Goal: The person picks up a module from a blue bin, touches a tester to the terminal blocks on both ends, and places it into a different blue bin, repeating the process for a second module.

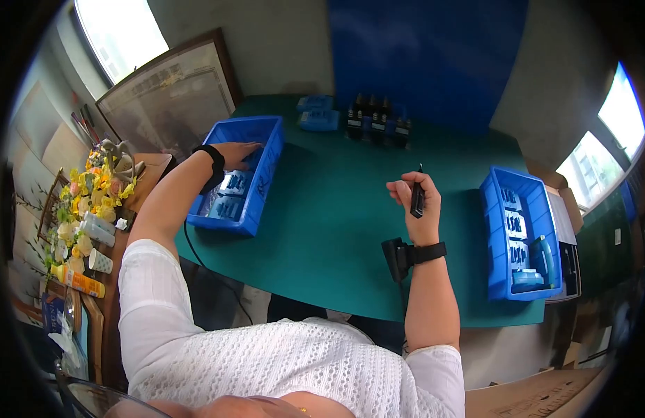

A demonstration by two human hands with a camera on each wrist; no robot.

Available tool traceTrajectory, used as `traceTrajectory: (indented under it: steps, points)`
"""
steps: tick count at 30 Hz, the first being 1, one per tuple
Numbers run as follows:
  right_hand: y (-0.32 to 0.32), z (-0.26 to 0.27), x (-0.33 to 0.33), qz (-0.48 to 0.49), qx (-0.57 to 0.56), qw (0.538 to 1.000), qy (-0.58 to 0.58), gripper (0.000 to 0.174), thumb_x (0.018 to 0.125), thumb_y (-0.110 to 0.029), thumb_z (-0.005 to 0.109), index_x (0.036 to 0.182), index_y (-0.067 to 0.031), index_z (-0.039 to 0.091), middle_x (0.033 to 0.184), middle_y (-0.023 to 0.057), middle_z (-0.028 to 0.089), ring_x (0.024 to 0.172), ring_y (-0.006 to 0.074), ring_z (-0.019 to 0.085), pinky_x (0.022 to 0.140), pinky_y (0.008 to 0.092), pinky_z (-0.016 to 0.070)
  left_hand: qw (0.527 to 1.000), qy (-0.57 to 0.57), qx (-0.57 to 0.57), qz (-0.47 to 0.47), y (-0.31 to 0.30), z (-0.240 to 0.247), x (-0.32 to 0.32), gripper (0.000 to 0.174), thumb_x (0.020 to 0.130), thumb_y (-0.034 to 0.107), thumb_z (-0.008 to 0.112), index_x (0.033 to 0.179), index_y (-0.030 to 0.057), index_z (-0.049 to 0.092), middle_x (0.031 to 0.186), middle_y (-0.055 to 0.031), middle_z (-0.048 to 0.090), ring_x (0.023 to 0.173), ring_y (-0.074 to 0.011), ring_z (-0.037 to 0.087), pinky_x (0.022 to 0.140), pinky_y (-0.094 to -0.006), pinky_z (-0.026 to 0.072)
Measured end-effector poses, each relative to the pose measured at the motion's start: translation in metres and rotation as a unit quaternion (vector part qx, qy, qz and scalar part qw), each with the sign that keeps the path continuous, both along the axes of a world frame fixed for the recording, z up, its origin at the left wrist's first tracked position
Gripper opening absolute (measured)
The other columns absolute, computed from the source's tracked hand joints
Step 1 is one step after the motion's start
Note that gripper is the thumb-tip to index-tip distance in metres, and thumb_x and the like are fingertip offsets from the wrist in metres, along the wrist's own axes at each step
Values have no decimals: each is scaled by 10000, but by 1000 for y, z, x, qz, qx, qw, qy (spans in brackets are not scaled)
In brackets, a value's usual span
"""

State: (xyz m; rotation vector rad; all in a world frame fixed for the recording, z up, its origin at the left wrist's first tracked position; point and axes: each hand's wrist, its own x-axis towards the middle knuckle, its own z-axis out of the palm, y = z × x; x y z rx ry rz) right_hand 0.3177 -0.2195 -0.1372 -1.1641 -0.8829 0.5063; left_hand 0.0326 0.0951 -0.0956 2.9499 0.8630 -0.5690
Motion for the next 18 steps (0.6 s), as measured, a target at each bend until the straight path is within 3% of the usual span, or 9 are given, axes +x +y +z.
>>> traceTrajectory:
  steps: [5, 10, 14, 18]
  points:
    - [0, -2, 0, 10, 6, 1000, -5, 125, 856, -62, 591, 950, -4, 530, 829, 79, 631, 772, 121, 613, 690, 224, 494, 998, 46, -12, 36, -12, 16, 16, 690, 727, 208, 663, 1323, 44, 358, 1323, -195, 423, 1205, -313, 432, 1019, -362, 335]
    - [0, -1, 0, 15, 3, 1000, -8, 130, 855, -50, 589, 955, 7, 527, 815, 62, 602, 791, 132, 620, 712, 228, 502, 999, -22, 23, 22, -5, 8, 11, 708, 682, 190, 727, 1291, 41, 396, 1232, -192, 506, 1151, -326, 483, 986, -380, 370]
    - [-2, 1, -3, 21, 7, 1000, -3, 136, 857, -50, 586, 962, 11, 526, 815, 57, 587, 794, 133, 621, 711, 226, 502, 994, 4, 47, 104, 11, 19, -3, 741, 678, 196, 746, 1300, 25, 380, 1223, -204, 508, 1157, -325, 479, 984, -376, 375]
    - [-2, 3, -5, 33, 12, 999, -12, 132, 858, -51, 583, 957, 14, 525, 833, 62, 588, 802, 136, 622, 719, 229, 503, 979, -162, 81, 97, 5, 47, -28, 708, 703, 182, 730, 1285, -4, 373, 1215, -214, 496, 1159, -317, 471, 962, -378, 394]
